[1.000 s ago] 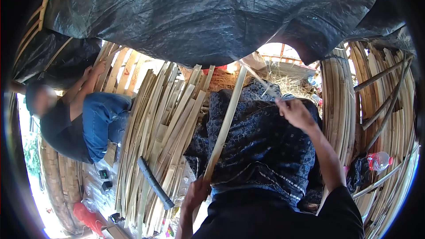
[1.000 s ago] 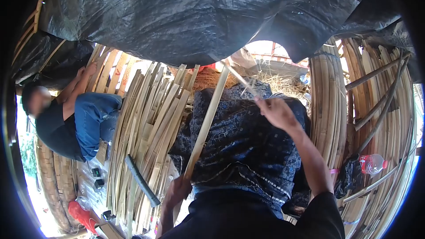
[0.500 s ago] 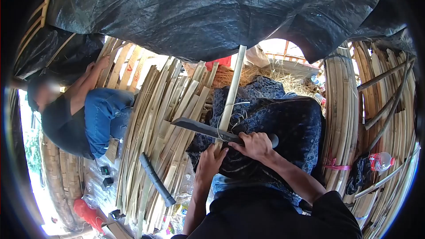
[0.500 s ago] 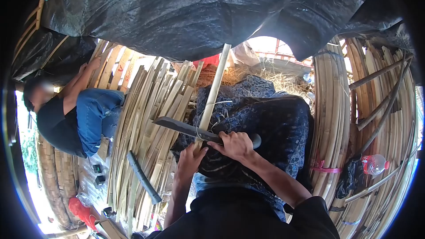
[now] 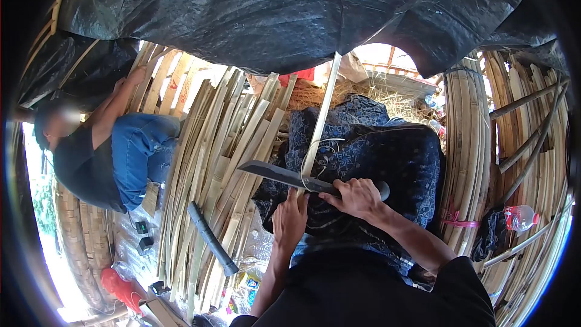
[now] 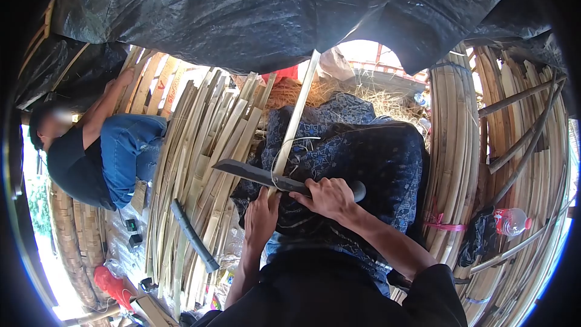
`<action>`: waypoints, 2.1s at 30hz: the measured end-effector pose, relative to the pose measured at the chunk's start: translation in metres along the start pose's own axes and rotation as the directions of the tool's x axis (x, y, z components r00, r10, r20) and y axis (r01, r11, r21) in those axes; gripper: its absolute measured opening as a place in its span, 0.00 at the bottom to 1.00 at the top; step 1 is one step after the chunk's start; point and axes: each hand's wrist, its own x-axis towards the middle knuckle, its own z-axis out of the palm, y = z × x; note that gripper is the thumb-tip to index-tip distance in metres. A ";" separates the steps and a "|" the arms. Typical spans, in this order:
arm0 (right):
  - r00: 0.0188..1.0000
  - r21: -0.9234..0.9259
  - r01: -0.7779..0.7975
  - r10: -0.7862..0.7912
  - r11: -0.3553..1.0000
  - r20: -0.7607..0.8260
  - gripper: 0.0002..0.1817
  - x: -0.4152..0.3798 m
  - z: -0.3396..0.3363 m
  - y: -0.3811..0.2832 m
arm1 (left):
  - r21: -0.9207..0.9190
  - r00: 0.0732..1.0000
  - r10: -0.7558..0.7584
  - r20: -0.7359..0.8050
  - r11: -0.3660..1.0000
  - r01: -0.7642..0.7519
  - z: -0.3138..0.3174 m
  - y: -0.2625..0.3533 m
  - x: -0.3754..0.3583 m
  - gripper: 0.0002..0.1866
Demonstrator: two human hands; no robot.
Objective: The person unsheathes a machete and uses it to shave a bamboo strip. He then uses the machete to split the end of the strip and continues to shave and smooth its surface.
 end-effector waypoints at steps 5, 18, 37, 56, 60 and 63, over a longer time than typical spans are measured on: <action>0.974 -0.129 0.104 -0.128 0.986 -0.189 0.28 -0.004 0.014 0.011 | 0.000 1.000 -0.007 0.005 1.000 0.007 -0.002 0.003 -0.003 0.20; 0.991 -0.225 -0.036 0.005 0.974 -0.137 0.30 0.022 0.007 0.061 | 0.064 0.999 -0.052 0.005 0.997 0.052 0.002 0.005 -0.010 0.17; 0.995 -0.107 -0.011 0.021 0.994 0.095 0.33 0.006 0.014 0.029 | 0.056 0.998 0.012 -0.056 0.998 -0.009 0.006 0.004 -0.008 0.16; 0.988 -0.074 -0.003 0.014 0.997 0.156 0.31 0.000 0.010 0.017 | -0.297 0.990 0.112 -0.089 0.946 -0.134 0.014 -0.026 -0.006 0.14; 0.973 -0.083 0.005 0.014 0.997 0.230 0.33 0.015 0.009 0.030 | -0.341 0.992 0.107 -0.061 0.932 -0.121 0.007 -0.022 -0.008 0.12; 0.988 -0.179 -0.096 0.115 0.979 0.099 0.34 0.023 0.015 0.045 | -0.312 0.992 0.111 -0.056 0.942 -0.123 0.011 -0.029 -0.022 0.12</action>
